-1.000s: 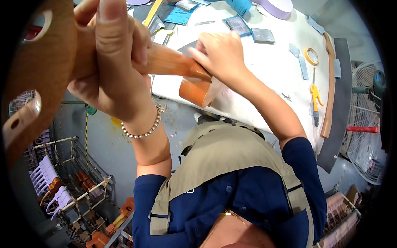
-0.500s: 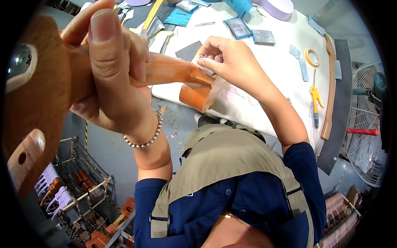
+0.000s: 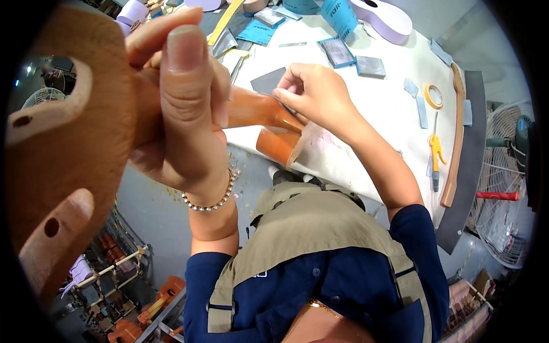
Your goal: The person sands the body and neck of a wooden guitar using sandpaper, then wipes the surface with a cloth. The person places the guitar on a rack and picks up another guitar to repeat the sanding process.
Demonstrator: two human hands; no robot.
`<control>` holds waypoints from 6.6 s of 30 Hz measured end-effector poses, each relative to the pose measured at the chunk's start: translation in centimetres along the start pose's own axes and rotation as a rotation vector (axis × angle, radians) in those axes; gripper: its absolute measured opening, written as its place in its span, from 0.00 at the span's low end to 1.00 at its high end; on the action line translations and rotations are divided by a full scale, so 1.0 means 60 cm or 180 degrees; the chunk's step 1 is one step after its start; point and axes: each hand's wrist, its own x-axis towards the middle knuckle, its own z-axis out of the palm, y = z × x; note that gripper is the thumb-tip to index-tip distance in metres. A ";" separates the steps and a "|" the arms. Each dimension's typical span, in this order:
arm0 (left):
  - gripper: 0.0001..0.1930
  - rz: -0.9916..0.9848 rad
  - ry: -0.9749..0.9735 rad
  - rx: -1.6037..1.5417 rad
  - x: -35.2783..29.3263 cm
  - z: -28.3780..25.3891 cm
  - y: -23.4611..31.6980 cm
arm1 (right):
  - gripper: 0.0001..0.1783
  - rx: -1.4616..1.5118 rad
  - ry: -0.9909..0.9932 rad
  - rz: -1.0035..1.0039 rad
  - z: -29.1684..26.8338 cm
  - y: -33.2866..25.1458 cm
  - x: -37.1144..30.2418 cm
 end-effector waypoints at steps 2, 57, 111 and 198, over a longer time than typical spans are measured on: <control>0.12 -0.0109 0.0029 0.0149 -0.002 0.001 0.006 | 0.05 -0.0017 -0.0146 0.0061 -0.008 0.000 -0.008; 0.11 0.0136 0.0034 -0.0148 -0.017 -0.021 0.038 | 0.06 -0.0459 0.0660 -0.0571 0.028 -0.013 -0.032; 0.12 0.0460 -0.0464 -0.0071 0.009 -0.017 -0.001 | 0.11 -0.0414 0.0561 -0.0325 0.014 0.018 0.008; 0.22 0.0483 -0.0406 0.0207 -0.095 -0.075 0.049 | 0.06 -0.0165 0.1896 -0.0817 0.056 0.047 -0.090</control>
